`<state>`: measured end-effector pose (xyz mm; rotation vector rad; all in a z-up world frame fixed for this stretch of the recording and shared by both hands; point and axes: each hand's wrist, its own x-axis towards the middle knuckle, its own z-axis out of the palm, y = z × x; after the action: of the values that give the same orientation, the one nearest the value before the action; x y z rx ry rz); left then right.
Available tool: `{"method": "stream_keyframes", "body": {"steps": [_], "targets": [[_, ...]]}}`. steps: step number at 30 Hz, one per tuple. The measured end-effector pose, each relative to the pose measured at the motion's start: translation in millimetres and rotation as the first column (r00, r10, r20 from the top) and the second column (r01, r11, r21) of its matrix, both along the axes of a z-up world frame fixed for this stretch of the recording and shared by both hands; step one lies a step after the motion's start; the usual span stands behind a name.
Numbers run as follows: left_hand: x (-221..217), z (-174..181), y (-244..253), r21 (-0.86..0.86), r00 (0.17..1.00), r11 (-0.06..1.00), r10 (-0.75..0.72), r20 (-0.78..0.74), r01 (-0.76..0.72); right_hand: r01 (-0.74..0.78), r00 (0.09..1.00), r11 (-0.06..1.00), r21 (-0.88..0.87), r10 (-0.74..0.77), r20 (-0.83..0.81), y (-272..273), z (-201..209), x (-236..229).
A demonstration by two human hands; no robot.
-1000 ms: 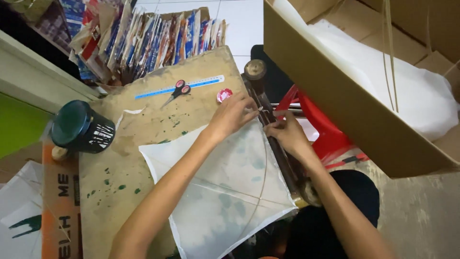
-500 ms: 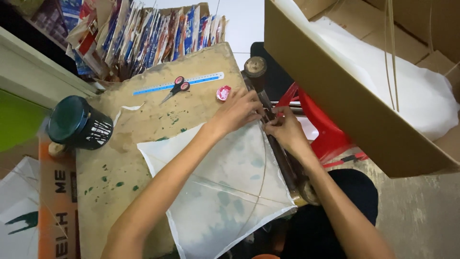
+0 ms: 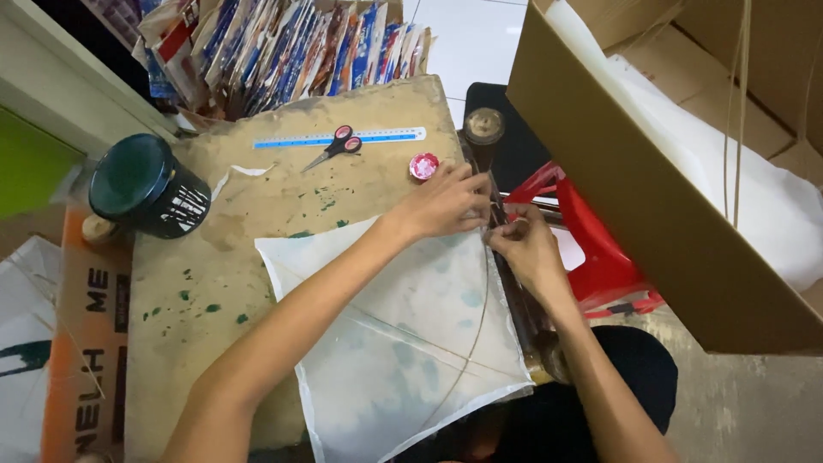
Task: Assembling a kite by applying glue to the wooden frame and pressing the paper covering onto it.
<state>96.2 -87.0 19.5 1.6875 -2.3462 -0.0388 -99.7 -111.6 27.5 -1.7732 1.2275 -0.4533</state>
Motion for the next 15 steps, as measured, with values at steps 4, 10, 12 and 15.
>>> {"method": "stream_keyframes", "body": {"steps": [4,10,12,15], "targets": [[6.9,-2.9,-0.4,0.024,1.0,1.0,-0.011,-0.025,0.012,-0.01,1.0,1.0,-0.008,0.01,-0.014,-1.0,0.4,-0.2],[3.6,13.4,0.5,0.038,0.998,0.998,-0.055,-0.025,0.056,-0.034,0.996,0.999,0.012,0.035,-0.079,-10.5,-10.5,0.7],[3.3,15.6,-1.5,0.107,0.998,0.993,-0.045,0.055,0.039,-0.04,0.998,0.996,0.076,0.043,-0.038,-14.0,-11.3,1.2],[2.0,14.7,-4.1,0.155,0.996,0.987,-0.056,0.07,0.045,-0.026,0.999,0.99,0.142,0.023,0.022,-6.7,8.7,-0.5]]}}
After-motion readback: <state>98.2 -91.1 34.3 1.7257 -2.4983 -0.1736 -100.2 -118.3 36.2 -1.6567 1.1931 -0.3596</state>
